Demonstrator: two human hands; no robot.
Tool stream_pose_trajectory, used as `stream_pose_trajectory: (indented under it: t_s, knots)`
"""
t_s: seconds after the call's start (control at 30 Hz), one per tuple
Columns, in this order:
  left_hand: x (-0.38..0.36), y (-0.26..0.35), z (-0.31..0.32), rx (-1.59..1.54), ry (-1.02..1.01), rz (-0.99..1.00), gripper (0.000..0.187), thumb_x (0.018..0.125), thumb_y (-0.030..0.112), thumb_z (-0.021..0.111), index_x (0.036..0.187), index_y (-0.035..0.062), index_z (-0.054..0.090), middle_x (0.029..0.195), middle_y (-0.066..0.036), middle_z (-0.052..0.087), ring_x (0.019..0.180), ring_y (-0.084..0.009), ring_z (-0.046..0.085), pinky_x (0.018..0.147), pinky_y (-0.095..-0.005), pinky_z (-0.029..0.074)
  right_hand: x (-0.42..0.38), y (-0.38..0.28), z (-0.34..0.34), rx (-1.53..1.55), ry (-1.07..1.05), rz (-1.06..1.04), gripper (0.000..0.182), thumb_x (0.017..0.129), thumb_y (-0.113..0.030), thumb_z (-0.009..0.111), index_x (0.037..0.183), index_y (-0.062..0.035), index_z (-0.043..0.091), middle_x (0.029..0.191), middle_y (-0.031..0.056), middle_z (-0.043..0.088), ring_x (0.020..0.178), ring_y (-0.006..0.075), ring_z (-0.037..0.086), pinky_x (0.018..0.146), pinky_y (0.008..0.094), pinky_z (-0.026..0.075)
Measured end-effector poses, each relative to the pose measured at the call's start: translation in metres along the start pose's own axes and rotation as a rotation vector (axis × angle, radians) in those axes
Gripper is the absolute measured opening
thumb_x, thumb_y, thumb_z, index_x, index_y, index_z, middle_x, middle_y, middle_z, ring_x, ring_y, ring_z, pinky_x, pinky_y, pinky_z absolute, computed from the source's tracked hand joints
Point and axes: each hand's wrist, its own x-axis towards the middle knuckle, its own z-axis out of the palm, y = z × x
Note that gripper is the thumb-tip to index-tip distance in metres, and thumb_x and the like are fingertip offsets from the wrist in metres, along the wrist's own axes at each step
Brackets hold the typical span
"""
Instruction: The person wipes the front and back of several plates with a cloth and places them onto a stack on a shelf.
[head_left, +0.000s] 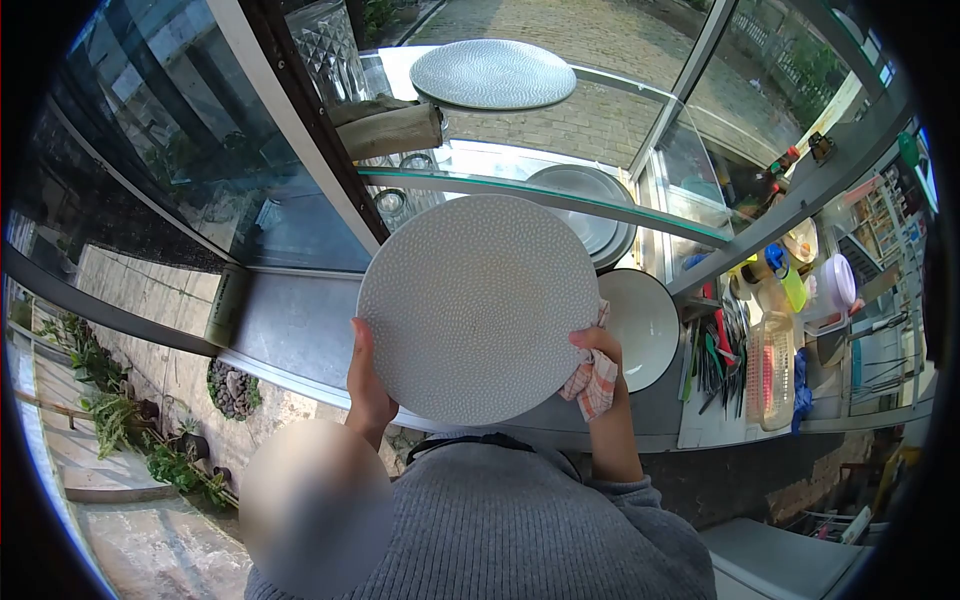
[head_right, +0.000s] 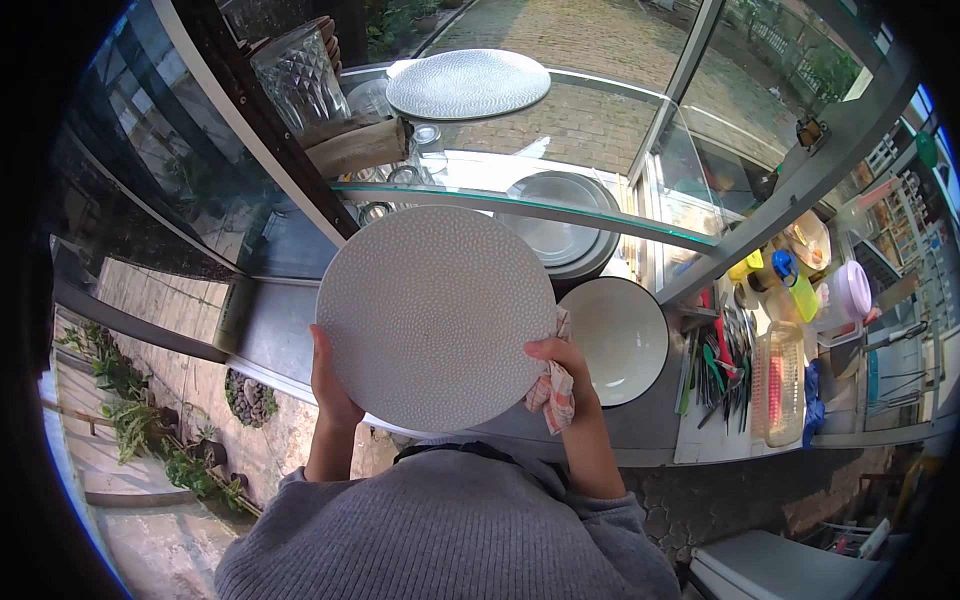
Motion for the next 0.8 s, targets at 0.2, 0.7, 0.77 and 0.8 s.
stream_pose_trajectory:
  t_s: [0.2, 0.7, 0.77, 0.8]
  knots:
    - [0.014, 0.001, -0.008, 0.174, 0.077, 0.192, 0.052, 0.097, 0.045, 0.04, 0.125, 0.0017, 0.046, 0.118, -0.01, 0.053, 0.099, -0.0194, 0.055, 0.084, -0.0337, 0.044, -0.001, 0.004, 0.011, 0.149, -0.036, -0.229, 0.058, 0.061, -0.008, 0.053, 0.118, 0.0023, 0.051, 0.108, 0.0163, 0.057, 0.094, 0.0309, 0.058, 0.08, 0.0394, 0.053]
    - [-0.009, 0.004, 0.06, 0.741, -0.189, 0.616, 0.057, 0.088, 0.022, 0.054, 0.135, -0.0008, 0.032, 0.142, -0.023, 0.028, 0.132, -0.0373, 0.029, 0.105, -0.0488, 0.026, -0.014, 0.012, 0.04, -0.343, -0.023, -0.865, 0.061, 0.058, -0.016, 0.062, 0.114, 0.008, 0.054, 0.102, 0.0141, 0.059, 0.092, 0.0212, 0.059, 0.08, 0.0297, 0.046]
    - [-0.017, -0.031, 0.032, 0.796, -0.324, 0.537, 0.055, 0.09, 0.025, 0.052, 0.135, -0.0005, 0.033, 0.141, -0.021, 0.031, 0.13, -0.0339, 0.031, 0.104, -0.0464, 0.029, -0.019, 0.008, 0.044, -0.785, -0.143, -1.028, 0.05, 0.058, -0.023, 0.067, 0.101, 0.0024, 0.064, 0.093, 0.013, 0.06, 0.079, 0.0204, 0.059, 0.068, 0.0297, 0.046]
    - [-0.018, -0.038, 0.027, 0.848, -0.46, 0.452, 0.053, 0.092, 0.028, 0.05, 0.134, -0.0002, 0.035, 0.139, -0.019, 0.034, 0.129, -0.0306, 0.034, 0.104, -0.0441, 0.031, -0.019, 0.009, 0.044, -0.786, -0.14, -1.031, 0.05, 0.058, -0.023, 0.067, 0.101, 0.0024, 0.064, 0.093, 0.013, 0.06, 0.079, 0.0204, 0.059, 0.068, 0.0297, 0.046]
